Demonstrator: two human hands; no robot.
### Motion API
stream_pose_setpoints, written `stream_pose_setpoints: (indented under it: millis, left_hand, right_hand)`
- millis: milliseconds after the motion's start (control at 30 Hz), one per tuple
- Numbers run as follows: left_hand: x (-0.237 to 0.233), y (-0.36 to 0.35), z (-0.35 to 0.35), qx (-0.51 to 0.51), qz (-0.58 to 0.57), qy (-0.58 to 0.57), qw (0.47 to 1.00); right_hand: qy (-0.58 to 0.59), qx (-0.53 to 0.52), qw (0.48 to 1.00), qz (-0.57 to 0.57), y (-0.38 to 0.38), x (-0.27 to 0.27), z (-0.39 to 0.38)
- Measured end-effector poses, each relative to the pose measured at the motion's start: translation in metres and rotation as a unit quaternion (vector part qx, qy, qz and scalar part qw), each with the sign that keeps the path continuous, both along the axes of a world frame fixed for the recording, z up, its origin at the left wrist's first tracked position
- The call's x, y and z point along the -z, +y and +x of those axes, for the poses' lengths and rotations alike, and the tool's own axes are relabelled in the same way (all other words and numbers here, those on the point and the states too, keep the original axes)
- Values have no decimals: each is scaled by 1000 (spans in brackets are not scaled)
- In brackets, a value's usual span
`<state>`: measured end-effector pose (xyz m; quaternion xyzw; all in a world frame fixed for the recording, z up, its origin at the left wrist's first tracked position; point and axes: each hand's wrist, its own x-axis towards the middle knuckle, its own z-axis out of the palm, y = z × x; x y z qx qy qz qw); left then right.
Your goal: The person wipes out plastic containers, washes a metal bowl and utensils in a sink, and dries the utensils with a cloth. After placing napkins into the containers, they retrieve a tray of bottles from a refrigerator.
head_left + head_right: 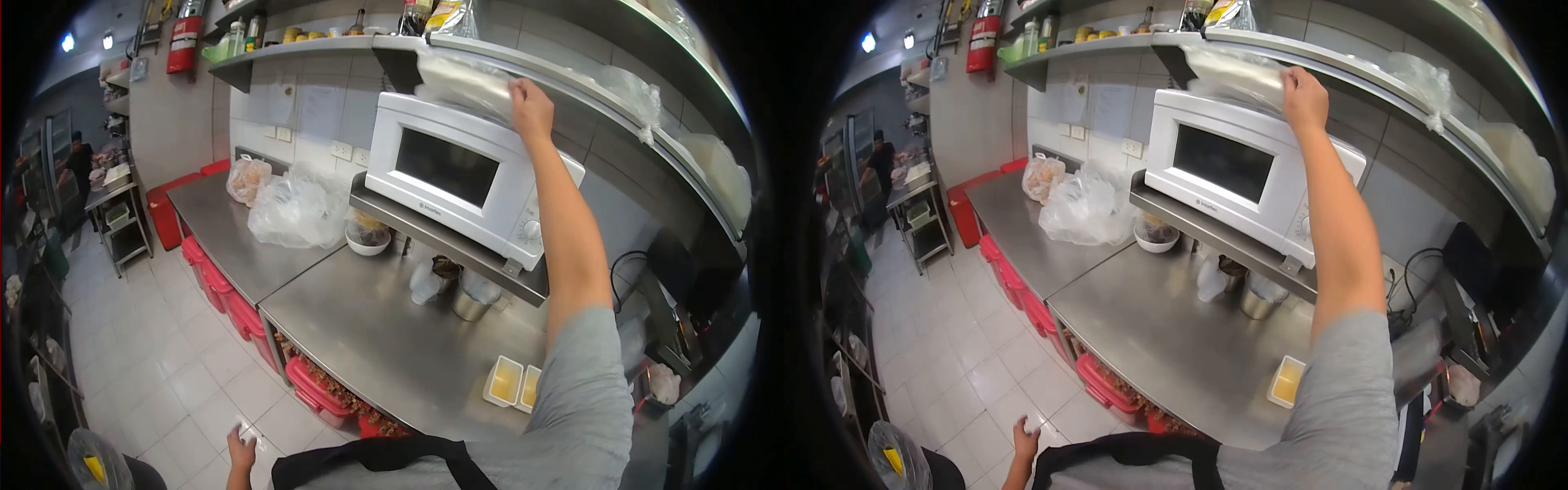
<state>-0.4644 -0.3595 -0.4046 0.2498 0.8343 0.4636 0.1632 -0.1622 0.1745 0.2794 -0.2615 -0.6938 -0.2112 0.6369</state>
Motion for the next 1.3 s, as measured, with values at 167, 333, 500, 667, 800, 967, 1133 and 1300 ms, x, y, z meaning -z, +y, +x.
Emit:
stream_pose_setpoints:
  millis: [167, 333, 500, 667, 800, 967, 1133, 1300]
  left_hand:
    - [-231, 138, 23, 147, 303, -86, 937]
    - [-340, 219, 115, 312, 516, -213, 769]
    - [-326, 255, 132, 281, 431, -136, 846]
    - [-320, 298, 123, 303, 266, -37, 914]
    - [-263, 291, 117, 340, 69, -134, 928]
    - [-173, 306, 120, 341, 24, 327, 881]
    - [-159, 328, 143, 320, 28, 321, 891]
    - [-162, 331, 128, 353, 27, 319, 879]
  right_hand:
    - [42, -185, 982, -12, -133, 69, -39]
    - [121, -440, 695, -556, -153, 265, -52]
    - [294, -462, 436, -715, -145, 392, -9]
    - [350, -359, 425, -754, -129, 438, 47]
    - [187, -37, 699, -689, -111, 469, 107]
    - [-141, 7, 869, -474, -134, 506, 101]
    - [-236, -54, 858, -453, -102, 549, 92]
    - [-179, -215, 802, -528, -47, 538, 131]
